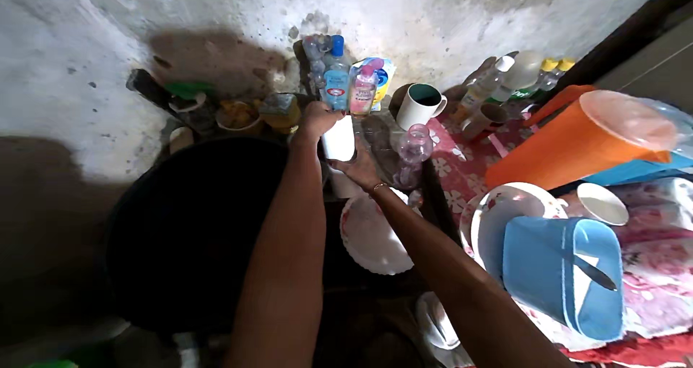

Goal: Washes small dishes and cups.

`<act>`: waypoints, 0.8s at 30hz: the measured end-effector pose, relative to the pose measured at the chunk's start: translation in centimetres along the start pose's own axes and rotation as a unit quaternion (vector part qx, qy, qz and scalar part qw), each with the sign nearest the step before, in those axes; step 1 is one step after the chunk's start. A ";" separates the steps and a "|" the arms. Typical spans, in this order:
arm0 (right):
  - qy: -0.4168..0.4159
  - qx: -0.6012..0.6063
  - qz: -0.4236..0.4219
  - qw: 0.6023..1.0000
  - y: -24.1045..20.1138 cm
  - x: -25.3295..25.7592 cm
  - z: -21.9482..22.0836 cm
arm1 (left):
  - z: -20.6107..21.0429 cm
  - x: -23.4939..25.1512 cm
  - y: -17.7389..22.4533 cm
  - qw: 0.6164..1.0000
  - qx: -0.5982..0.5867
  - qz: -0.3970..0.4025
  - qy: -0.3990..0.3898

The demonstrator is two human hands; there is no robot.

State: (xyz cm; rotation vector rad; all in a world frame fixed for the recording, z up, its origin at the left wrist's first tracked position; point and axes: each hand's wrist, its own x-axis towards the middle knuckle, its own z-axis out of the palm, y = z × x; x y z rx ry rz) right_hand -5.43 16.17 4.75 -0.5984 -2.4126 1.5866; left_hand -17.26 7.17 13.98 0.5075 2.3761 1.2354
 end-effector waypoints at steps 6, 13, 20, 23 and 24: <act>0.018 -0.056 -0.021 0.998 -0.3 1.5 0.2 | -0.4 0.4 0.3 0.999 0.024 0.030 0.011; 0.022 -0.045 -0.044 0.998 -0.3 2.7 0.7 | -0.6 0.9 -0.2 0.997 -0.055 0.020 0.059; 0.040 -0.049 -0.040 0.997 -0.7 2.6 1.5 | -0.2 0.3 -0.4 0.984 -0.132 -0.057 0.104; 0.027 -0.006 -0.077 0.997 -0.6 2.5 1.3 | 0.1 -0.2 0.1 0.992 -0.069 -0.062 0.091; 0.027 -0.004 -0.080 0.996 -0.9 2.5 1.2 | 0.2 -0.1 0.2 0.992 -0.052 -0.069 0.093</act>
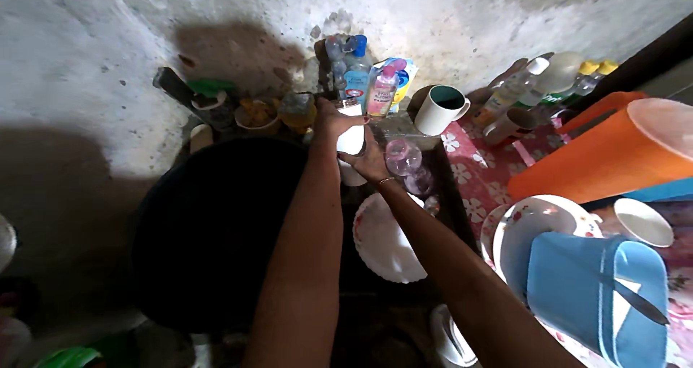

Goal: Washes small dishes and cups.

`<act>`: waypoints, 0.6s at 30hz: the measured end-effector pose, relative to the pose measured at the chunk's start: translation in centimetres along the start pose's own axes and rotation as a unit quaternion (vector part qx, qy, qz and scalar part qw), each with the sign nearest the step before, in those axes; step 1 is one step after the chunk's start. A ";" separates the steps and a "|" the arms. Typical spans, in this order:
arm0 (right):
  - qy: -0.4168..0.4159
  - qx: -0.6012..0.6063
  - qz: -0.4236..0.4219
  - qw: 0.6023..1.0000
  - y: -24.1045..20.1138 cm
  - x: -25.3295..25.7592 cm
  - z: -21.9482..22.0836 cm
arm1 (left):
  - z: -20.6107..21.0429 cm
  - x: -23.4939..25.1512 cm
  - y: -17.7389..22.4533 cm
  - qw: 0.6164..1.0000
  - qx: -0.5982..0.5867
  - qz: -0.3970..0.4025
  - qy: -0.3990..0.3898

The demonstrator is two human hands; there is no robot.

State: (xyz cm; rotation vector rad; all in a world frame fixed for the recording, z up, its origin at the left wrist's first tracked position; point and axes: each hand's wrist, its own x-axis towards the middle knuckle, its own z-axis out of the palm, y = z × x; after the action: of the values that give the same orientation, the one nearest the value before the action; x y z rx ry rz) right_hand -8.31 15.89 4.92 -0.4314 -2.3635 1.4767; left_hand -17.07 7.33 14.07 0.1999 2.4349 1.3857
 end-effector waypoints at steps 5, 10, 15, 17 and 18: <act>-0.112 -0.161 0.050 0.979 -4.8 -0.2 -2.5 | -0.1 0.5 -0.2 0.999 0.022 0.007 0.025; -0.175 -0.191 -0.056 0.964 -10.8 -1.6 -8.7 | -0.4 0.0 0.5 0.997 0.060 0.005 0.038; -0.188 -0.226 -0.298 0.908 -17.4 -8.4 -15.5 | -0.6 -0.3 0.7 0.997 0.062 0.006 0.036; -0.311 -0.100 -0.399 0.857 -19.0 -12.3 -18.3 | -0.4 -0.2 0.2 0.998 0.032 0.024 0.039; -0.352 -0.089 -0.407 0.838 -19.9 -14.7 -19.6 | -0.5 -0.2 0.2 0.999 0.028 0.027 0.038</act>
State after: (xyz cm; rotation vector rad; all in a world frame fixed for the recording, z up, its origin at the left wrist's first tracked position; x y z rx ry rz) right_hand 11.53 17.20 29.38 1.1585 -2.6258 1.0646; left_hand -17.07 7.03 14.52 0.2326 2.5499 1.3737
